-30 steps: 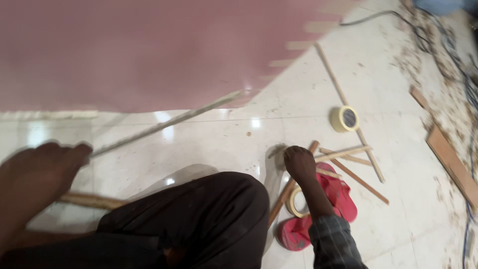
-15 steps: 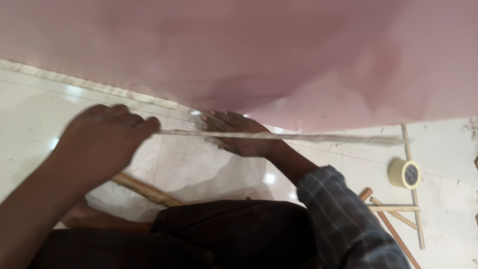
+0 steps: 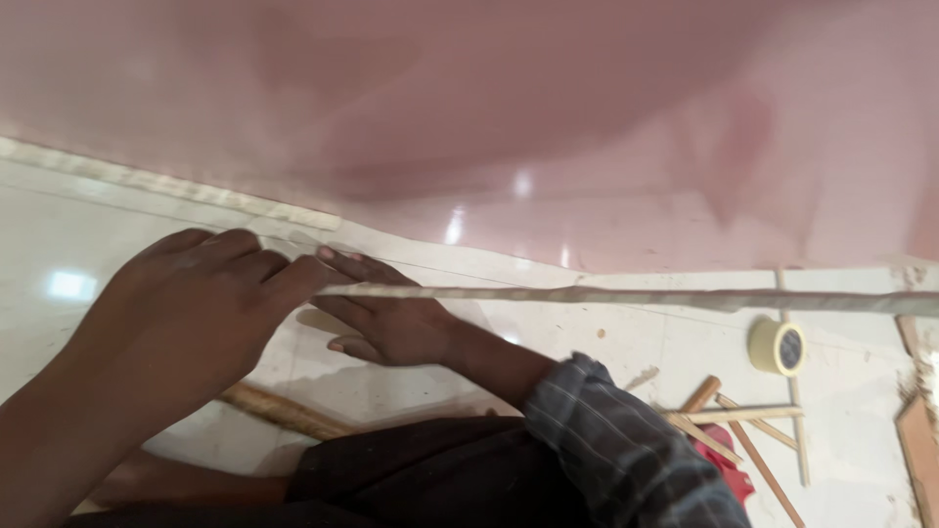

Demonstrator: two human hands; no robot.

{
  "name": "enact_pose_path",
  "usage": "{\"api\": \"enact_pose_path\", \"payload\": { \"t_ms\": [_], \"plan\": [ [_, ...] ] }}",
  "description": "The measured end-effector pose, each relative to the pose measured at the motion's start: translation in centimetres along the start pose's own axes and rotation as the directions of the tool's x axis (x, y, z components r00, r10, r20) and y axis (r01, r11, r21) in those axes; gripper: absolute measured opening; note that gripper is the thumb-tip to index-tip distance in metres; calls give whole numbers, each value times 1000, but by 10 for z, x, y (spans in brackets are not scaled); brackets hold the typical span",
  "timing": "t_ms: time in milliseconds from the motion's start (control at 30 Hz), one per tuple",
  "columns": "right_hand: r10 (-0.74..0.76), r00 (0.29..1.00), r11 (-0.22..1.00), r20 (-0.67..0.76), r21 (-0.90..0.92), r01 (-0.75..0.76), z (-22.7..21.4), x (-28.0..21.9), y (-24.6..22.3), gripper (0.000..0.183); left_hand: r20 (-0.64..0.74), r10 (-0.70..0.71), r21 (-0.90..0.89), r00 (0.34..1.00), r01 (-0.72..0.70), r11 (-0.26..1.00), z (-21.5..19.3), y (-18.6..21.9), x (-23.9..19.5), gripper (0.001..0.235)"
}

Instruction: The person sits on the floor and applies masking tape to a thin wooden strip. They then position the taped strip against the base of a pink wall and press it into place. The person repeats this process with another strip, securing it along the wall's edge.

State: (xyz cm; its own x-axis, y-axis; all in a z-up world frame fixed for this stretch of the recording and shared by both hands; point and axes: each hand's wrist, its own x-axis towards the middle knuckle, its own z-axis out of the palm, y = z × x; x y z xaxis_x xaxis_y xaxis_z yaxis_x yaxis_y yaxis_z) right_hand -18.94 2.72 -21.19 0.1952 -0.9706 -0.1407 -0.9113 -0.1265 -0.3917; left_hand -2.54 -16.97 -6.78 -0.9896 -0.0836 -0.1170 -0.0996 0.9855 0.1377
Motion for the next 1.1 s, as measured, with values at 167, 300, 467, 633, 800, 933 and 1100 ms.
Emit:
{"api": "enact_pose_path", "payload": {
  "t_ms": [167,300,467,633,800,933,1100],
  "plan": [
    [87,994,992,-68,-85,-93,-3,-63,64,74,220,-46,-49,974,58,997,7,14,8,33],
    [367,928,913,-57,-167,-372,3,-198,100,71,273,-27,-29,962,36,999,20,23,18,37],
    [886,347,389,-307,86,-917,10,-347,108,67,421,-65,117,905,17,993,49,35,25,36],
    [762,476,512,-439,-41,-858,14,-337,82,58,355,-95,51,930,83,995,94,31,34,23],
    [373,911,924,-175,-15,-381,38,-225,57,68,250,-99,-28,963,109,994,138,19,39,20],
    [465,883,879,-69,-85,-470,49,-237,88,71,269,-95,-12,958,101,995,151,21,48,19],
    [728,218,362,-650,94,-928,28,-368,116,60,251,-89,21,964,87,996,117,30,67,19]
  ]
}}
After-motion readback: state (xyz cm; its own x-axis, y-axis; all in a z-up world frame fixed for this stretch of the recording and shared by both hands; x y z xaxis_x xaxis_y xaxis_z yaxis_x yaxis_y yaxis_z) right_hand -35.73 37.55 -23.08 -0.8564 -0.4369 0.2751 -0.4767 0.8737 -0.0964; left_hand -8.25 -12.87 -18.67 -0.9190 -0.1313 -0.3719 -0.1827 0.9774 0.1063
